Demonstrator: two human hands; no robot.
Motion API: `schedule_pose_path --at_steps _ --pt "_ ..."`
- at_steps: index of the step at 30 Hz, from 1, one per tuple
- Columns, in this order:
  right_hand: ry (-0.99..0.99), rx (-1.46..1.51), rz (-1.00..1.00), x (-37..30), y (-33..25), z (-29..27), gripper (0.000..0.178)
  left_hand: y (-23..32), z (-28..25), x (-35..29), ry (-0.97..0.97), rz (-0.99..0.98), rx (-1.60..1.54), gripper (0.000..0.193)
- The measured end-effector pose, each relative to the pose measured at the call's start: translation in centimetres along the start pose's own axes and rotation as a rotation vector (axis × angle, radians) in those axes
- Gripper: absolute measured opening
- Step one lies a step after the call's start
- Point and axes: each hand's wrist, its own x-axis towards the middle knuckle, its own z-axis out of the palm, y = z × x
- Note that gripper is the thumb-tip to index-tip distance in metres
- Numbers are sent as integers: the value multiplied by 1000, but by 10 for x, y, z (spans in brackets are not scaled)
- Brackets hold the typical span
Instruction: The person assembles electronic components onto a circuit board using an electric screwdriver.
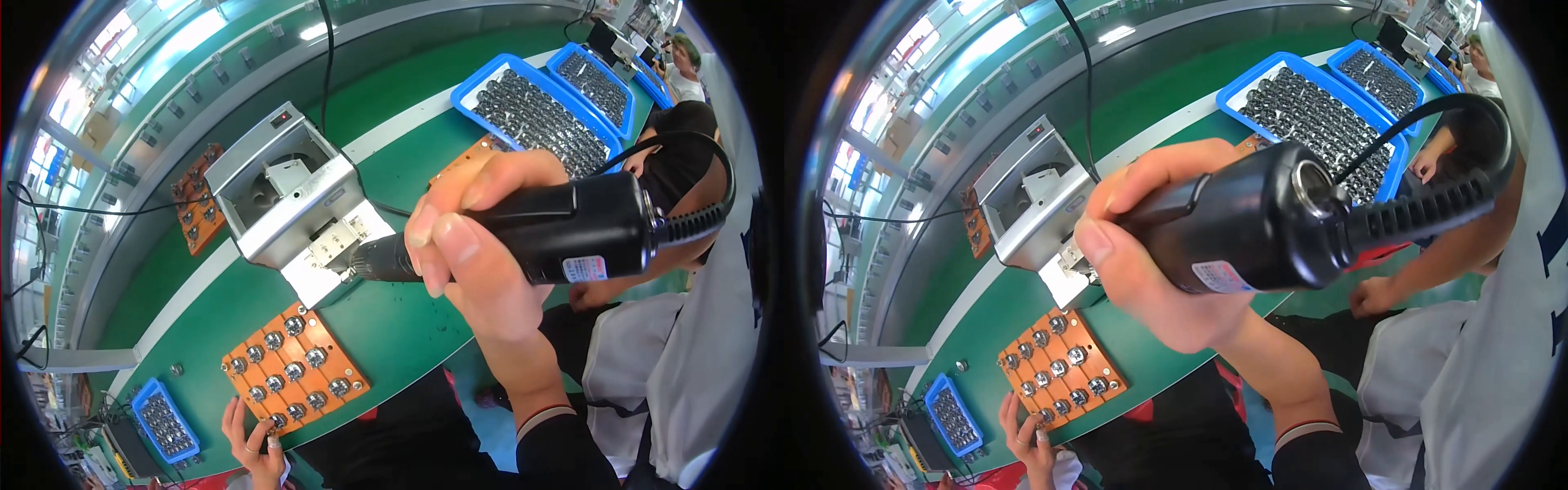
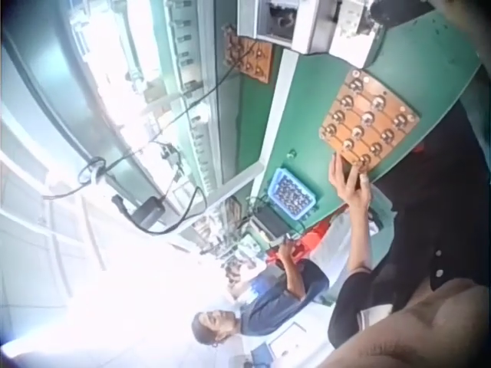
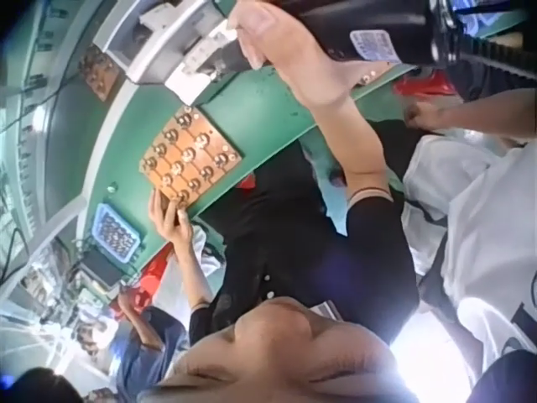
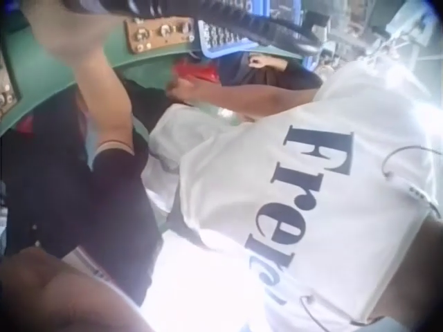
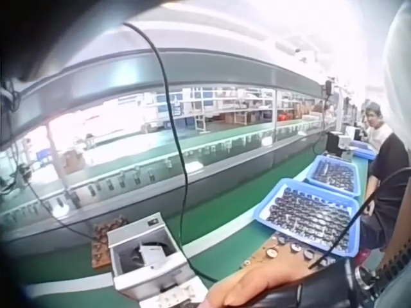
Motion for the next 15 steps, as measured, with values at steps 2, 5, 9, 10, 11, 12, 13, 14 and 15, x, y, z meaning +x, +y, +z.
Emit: schedule_pose_path --at_steps 2,5,9,10,11,12,13,14,15 --pt "11 21 30 -1 2 2 26 0 0 1 5 -6 -8 23" --pt "-10 18 39 -1 3 5 27 1 0 0 4 -15 -11 22" --pt "-82 -72 31 1 -1 4 29 2 -1 1 0 -19 -2 21" --pt "-96 -105 29 5 -2 5 30 1 0 1 2 -20 -6 20" --pt "-110 -138 28 7 -2 7 31 1 -1 0 3 -23 -10 19" --pt "-82 -108 -9 10 2 13 32 2 -1 0 4 -26 -10 19" --pt "-115 -35 84 17 -3 12 32 3 -1 1 0 -31 -14 19" --pt "-127 -73 56 19 -7 12 31 4 -1 2 -1 -35 -17 19" --pt "-139 -111 28 21 -10 13 30 3 -1 1 2 -37 -17 19"
